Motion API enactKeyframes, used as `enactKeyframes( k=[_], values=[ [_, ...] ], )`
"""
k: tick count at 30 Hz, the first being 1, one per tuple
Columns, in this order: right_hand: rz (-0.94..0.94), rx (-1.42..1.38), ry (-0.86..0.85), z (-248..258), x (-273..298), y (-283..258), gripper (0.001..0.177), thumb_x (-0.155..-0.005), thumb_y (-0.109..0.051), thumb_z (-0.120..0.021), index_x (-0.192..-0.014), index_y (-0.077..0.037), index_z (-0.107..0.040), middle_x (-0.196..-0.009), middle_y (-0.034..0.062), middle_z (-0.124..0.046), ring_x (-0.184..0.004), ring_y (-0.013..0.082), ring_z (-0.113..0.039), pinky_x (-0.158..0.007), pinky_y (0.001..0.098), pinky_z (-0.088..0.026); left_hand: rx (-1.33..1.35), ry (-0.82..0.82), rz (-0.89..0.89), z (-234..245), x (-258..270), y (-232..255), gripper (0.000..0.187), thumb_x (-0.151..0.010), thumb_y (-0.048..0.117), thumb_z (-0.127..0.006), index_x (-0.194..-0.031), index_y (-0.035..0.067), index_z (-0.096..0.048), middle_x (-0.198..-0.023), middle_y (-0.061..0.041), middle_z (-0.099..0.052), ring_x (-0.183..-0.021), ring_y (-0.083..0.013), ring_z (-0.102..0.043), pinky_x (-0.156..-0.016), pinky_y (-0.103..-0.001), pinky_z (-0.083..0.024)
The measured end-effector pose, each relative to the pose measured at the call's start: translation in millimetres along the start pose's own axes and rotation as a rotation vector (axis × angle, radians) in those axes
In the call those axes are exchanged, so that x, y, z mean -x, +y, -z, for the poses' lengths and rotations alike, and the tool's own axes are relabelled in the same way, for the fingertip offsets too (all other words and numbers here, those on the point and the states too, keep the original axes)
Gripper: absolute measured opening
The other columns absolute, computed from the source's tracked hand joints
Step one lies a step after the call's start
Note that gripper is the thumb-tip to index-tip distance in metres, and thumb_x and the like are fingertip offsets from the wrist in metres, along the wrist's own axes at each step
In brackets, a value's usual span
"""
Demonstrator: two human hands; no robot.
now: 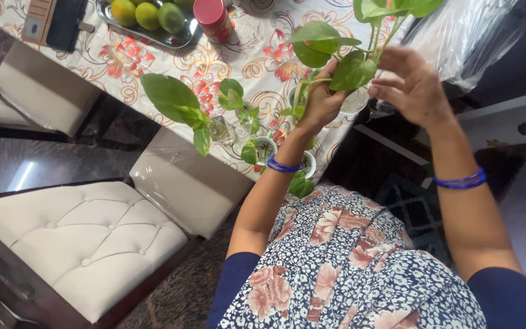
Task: The person carries two potted plants to a table, then takes one to a sink to rinse its roots and refill the pot with water. The person returns the plant to the table, then washes two cups at the sink and places them on the table.
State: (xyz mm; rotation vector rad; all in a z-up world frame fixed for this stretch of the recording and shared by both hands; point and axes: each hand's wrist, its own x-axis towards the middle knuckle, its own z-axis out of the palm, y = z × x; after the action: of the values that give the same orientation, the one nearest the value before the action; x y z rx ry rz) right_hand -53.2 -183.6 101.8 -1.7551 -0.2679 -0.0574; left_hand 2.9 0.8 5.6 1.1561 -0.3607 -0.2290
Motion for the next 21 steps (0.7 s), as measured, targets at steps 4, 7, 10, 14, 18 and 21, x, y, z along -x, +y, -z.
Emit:
enactKeyframes(
  k=[4,7,10,14,18,21],
  values=[
    [-0.064,0.039,0.055,-19,13,29,0.046,-0.097,0.006,-0.074,-0.140,0.002,-0.059,-0.132,0.0102,-0.068,-0.119,0.0190,-0.066,-0.104,0.0341,-0.056,-0.012,-0.046,-0.075,6,1,-1,0.044,-0.095,-0.005,-0.070,-0.137,0.001,-0.060,-0.125,-0.005,-0.067,-0.116,-0.0120,-0.062,-0.101,-0.029,-0.053],
    [-0.055,0.111,0.144,-32,14,35,0.034,-0.098,0.005,-0.074,-0.131,0.002,-0.066,-0.121,0.0067,-0.072,-0.110,0.0156,-0.070,-0.097,0.0316,-0.059,0.000,-0.043,-0.064,7,-1,-2,0.041,-0.098,-0.004,-0.070,-0.137,0.000,-0.061,-0.123,-0.007,-0.068,-0.113,-0.0128,-0.063,-0.099,-0.029,-0.053],
    [-0.056,0.090,0.197,-35,11,32,0.022,-0.100,0.001,-0.074,-0.122,0.001,-0.071,-0.113,0.0040,-0.074,-0.105,0.0135,-0.072,-0.096,0.0310,-0.060,-0.059,-0.017,-0.032,5,-4,2,0.041,-0.097,-0.003,-0.071,-0.137,-0.001,-0.060,-0.120,-0.007,-0.070,-0.109,-0.0126,-0.064,-0.095,-0.028,-0.055],
    [-0.103,0.124,0.205,-35,9,25,0.018,-0.103,-0.004,-0.073,-0.120,0.000,-0.074,-0.109,0.0025,-0.074,-0.100,0.0097,-0.070,-0.094,0.0306,-0.060,-0.027,-0.032,-0.096,3,-8,11,0.045,-0.095,-0.003,-0.071,-0.138,0.000,-0.057,-0.125,-0.005,-0.067,-0.115,-0.0109,-0.064,-0.099,-0.027,-0.055],
    [-0.115,0.168,0.173,-36,10,22,0.017,-0.105,-0.007,-0.071,-0.121,-0.002,-0.074,-0.107,0.0031,-0.075,-0.100,0.0083,-0.070,-0.089,0.0274,-0.057,-0.045,-0.037,-0.094,2,-12,18,0.041,-0.099,-0.004,-0.072,-0.138,-0.002,-0.060,-0.118,-0.008,-0.070,-0.113,-0.0127,-0.066,-0.098,-0.028,-0.056],
    [-0.157,0.088,0.165,-34,11,26,0.017,-0.107,-0.008,-0.069,-0.121,0.000,-0.074,-0.110,0.0040,-0.076,-0.099,0.0063,-0.067,-0.088,0.0237,-0.055,-0.087,-0.023,-0.046,3,-14,26,0.044,-0.097,-0.003,-0.073,-0.140,-0.001,-0.058,-0.121,-0.008,-0.072,-0.109,-0.0123,-0.067,-0.095,-0.027,-0.057]
  ],
)
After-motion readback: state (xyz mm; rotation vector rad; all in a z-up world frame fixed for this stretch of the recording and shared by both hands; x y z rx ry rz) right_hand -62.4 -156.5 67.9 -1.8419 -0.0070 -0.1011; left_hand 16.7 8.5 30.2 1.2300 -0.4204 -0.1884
